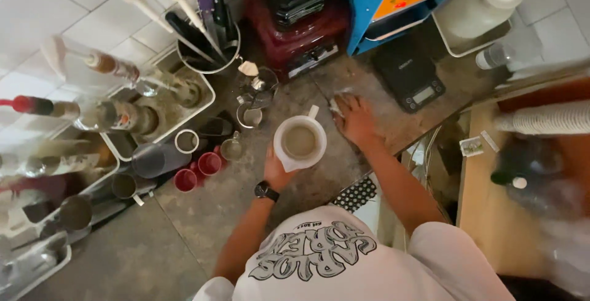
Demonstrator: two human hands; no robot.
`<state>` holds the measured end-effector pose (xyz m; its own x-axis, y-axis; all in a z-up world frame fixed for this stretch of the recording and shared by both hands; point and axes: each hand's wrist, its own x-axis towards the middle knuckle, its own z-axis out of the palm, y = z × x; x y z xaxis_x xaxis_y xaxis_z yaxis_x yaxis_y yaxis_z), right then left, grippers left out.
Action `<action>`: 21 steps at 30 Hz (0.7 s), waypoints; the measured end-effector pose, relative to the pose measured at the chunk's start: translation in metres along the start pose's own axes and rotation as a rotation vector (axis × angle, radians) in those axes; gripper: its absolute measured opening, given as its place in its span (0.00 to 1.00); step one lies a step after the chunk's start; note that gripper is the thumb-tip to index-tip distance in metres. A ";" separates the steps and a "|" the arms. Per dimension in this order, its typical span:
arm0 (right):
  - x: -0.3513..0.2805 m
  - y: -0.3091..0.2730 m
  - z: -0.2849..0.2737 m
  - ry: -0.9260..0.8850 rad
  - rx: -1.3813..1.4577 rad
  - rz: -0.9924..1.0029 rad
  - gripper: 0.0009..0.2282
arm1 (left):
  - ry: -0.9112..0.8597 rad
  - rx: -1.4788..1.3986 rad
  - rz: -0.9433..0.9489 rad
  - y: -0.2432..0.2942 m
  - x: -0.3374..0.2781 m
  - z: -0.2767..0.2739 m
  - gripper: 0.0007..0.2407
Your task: Wiping down a plastic pitcher and the surface of a coffee shop counter with a cleaning cloth.
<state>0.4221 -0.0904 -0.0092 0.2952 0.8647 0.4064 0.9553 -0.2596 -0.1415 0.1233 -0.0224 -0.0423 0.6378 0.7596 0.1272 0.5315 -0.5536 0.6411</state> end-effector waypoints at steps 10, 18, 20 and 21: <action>0.149 -0.032 -0.100 0.355 0.270 0.086 0.20 | -0.189 0.190 0.166 -0.025 -0.014 0.011 0.46; 0.175 -0.065 -0.073 0.122 0.174 0.232 0.27 | -0.082 0.225 0.210 0.012 0.005 -0.022 0.38; 0.173 -0.084 -0.088 0.168 0.175 0.034 0.22 | -0.053 0.199 0.213 0.017 0.007 -0.027 0.37; 0.172 -0.084 -0.089 0.167 0.170 0.040 0.22 | -0.058 0.196 0.218 0.016 0.008 -0.027 0.37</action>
<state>0.3938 0.0423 0.1530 0.3448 0.7682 0.5395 0.9304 -0.2034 -0.3049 0.1218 -0.0165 -0.0109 0.7765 0.5980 0.1988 0.4723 -0.7611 0.4446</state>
